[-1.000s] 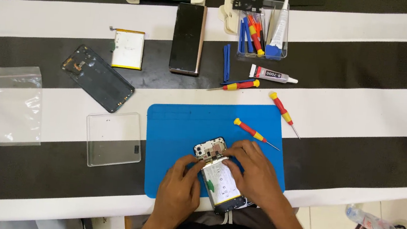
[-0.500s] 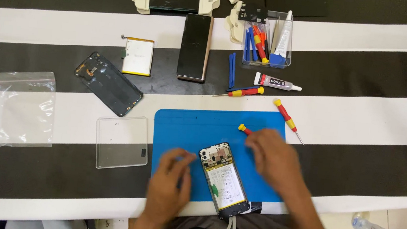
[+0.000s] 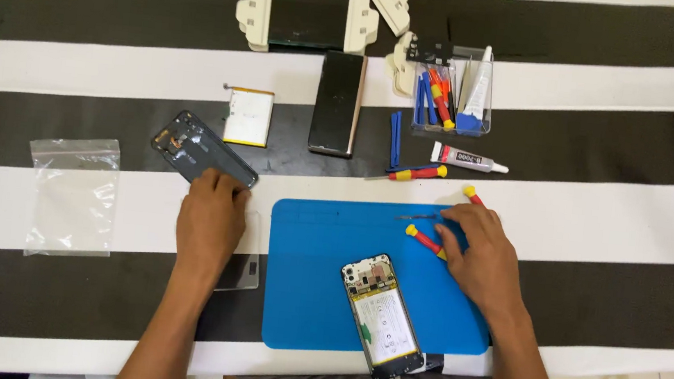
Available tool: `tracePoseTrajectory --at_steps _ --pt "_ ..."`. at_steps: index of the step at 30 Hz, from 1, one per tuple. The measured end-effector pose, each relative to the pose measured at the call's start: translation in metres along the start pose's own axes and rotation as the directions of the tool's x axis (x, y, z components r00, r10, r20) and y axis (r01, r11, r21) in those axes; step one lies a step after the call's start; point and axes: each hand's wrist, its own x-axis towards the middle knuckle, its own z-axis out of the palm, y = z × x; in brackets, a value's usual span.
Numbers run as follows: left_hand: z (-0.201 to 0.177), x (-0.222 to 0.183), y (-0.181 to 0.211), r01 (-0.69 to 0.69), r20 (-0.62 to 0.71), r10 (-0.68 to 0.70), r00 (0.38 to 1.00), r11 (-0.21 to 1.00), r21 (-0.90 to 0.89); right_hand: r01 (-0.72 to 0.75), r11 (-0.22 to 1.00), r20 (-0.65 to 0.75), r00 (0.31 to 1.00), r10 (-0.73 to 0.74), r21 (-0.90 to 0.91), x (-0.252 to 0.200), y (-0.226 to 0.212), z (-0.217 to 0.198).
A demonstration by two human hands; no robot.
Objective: Replacing a battery and reassembling the back cover of a mobile phone
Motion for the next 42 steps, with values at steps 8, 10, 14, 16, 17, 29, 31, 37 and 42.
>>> tracePoseTrajectory --at_steps 8,10,14,16,17,29,31,37,42 --pt "-0.04 -0.017 0.028 0.138 -0.191 -0.177 0.965 0.97 -0.201 -0.074 0.994 -0.095 0.992 0.082 0.083 -0.014 -0.008 -0.018" --pt "-0.044 -0.038 0.037 -0.076 -0.443 -0.024 0.896 0.976 -0.206 -0.073 0.978 -0.151 0.983 0.104 0.195 -0.019 -0.013 -0.026" --pt "-0.053 -0.116 0.114 -0.211 -0.351 0.042 0.935 0.864 -0.458 -0.215 0.911 0.046 0.976 0.213 0.353 -0.046 -0.032 -0.029" --pt "-0.054 -0.145 0.152 -0.258 0.008 0.346 0.938 0.715 -0.65 -0.334 0.537 0.321 0.939 0.121 0.774 -0.053 -0.046 -0.033" --pt "-0.05 -0.156 0.164 -0.257 0.013 0.351 0.936 0.711 -0.655 -0.34 0.538 0.324 0.937 0.129 0.771 -0.06 -0.04 -0.027" --pt "-0.007 -0.166 0.185 -0.248 0.013 0.552 0.834 0.395 -0.885 -0.678 0.376 0.468 0.72 0.512 0.631 -0.098 -0.016 -0.015" --pt "-0.006 -0.149 0.179 -0.182 -0.05 0.243 0.969 0.558 -0.809 -0.666 0.564 0.416 0.746 0.52 0.489 -0.095 -0.024 -0.025" --pt "-0.012 -0.121 0.173 -0.134 -0.025 0.168 0.986 0.675 -0.725 -0.477 0.825 0.286 0.871 0.399 0.303 -0.102 -0.026 -0.03" --pt "-0.014 -0.104 0.182 -0.222 -0.054 0.245 0.968 0.734 -0.641 -0.447 0.834 0.265 0.889 0.374 0.323 -0.098 -0.022 -0.033"
